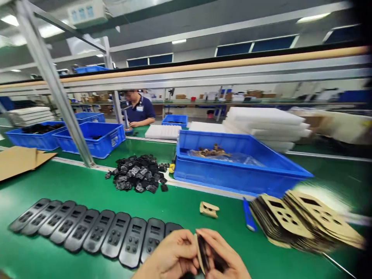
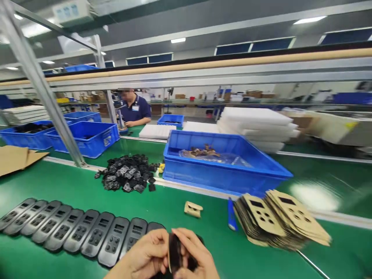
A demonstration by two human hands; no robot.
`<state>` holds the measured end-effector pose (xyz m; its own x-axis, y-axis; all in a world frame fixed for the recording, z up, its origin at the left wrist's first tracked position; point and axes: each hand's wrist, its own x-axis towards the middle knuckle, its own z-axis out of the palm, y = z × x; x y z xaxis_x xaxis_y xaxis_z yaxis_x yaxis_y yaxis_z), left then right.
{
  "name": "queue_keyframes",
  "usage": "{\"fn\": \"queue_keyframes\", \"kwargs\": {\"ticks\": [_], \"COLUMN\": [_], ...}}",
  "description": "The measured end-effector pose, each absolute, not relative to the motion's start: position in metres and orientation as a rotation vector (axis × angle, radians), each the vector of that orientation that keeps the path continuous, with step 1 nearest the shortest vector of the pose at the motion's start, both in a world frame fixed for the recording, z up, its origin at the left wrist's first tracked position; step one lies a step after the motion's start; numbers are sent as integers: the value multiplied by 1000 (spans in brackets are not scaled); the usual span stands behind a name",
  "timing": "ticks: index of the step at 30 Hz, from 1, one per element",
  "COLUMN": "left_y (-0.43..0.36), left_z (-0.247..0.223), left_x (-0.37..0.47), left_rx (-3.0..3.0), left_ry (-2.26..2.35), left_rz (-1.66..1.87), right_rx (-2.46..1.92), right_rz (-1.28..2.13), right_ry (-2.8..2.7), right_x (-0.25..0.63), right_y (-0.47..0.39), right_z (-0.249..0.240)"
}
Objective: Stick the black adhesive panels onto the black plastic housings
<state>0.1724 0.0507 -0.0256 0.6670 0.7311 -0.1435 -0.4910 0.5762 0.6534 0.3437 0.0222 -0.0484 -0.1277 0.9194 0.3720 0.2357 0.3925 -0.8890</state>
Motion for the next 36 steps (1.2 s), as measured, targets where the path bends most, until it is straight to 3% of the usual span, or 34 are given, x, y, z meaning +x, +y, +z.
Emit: {"fn": "queue_keyframes", "kwargs": {"ticks": [5,12,16,21,27,32,36], "left_y": [51,70,75,67,58,50,43], "left_z": [-26,-20,-3,7,5,0,-13], "left_x": [169,157,135,114,121,142,156], "left_rx": [611,1357,2042,2332,2309,1783,1222], "left_ry": [558,853,1053,1136,1027,767,522], "left_rz": [787,789,332,-174,236,645,830], "right_rx": [-966,-791,-764,-717,-696,-658,-667], "right_rz": [1113,810,899,1094,1373,1588,1574], "right_ry": [-1033,-449,-415,-358,-430,-574,-594], "right_x": [350,393,385,368,352,341,338], "right_y": [22,35,35,31,19,13,13], "right_z": [-40,-17,-14,-18,-20,-22,-24]}}
